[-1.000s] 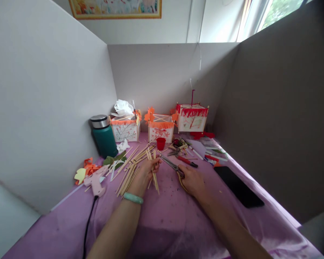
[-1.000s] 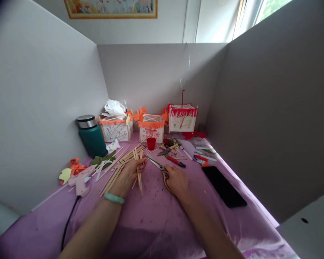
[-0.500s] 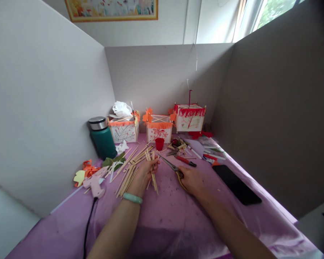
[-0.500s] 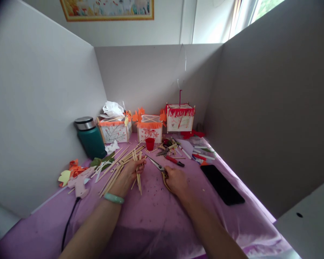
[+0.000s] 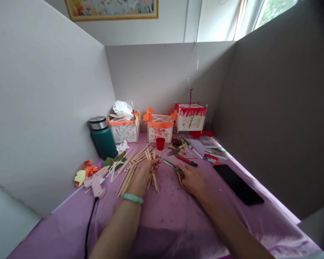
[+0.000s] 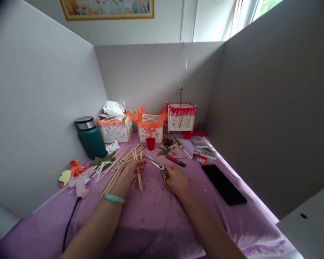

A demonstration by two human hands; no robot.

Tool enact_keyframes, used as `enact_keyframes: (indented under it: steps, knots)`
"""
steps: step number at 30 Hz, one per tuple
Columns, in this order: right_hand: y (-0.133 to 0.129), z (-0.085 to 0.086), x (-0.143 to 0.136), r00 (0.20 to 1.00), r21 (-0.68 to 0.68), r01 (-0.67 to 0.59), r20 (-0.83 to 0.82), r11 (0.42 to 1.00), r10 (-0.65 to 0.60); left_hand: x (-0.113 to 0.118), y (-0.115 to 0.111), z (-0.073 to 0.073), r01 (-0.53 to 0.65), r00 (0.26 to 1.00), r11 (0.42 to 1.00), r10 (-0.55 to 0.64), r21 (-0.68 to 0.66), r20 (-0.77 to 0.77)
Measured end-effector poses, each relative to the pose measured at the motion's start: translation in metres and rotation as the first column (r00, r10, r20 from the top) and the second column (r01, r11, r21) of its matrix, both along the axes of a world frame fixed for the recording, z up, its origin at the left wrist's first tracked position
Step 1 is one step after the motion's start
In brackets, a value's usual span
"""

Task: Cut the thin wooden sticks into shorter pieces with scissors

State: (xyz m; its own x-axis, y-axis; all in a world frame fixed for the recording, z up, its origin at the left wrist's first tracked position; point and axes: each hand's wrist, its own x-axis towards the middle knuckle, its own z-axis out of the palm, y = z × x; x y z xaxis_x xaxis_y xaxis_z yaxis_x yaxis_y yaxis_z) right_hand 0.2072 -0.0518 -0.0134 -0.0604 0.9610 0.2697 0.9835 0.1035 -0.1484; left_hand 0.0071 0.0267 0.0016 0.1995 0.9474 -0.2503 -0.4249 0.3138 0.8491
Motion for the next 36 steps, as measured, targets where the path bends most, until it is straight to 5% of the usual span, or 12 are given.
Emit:
enact_keyframes:
  steps: [36]
  knots:
    - [0.0021, -0.0042, 0.0004, 0.999, -0.016, 0.032, -0.011, 0.999, -0.032, 0.0023, -0.006, 0.0086, 0.027, 0.999, 0.999, -0.027, -0.024, 0.026]
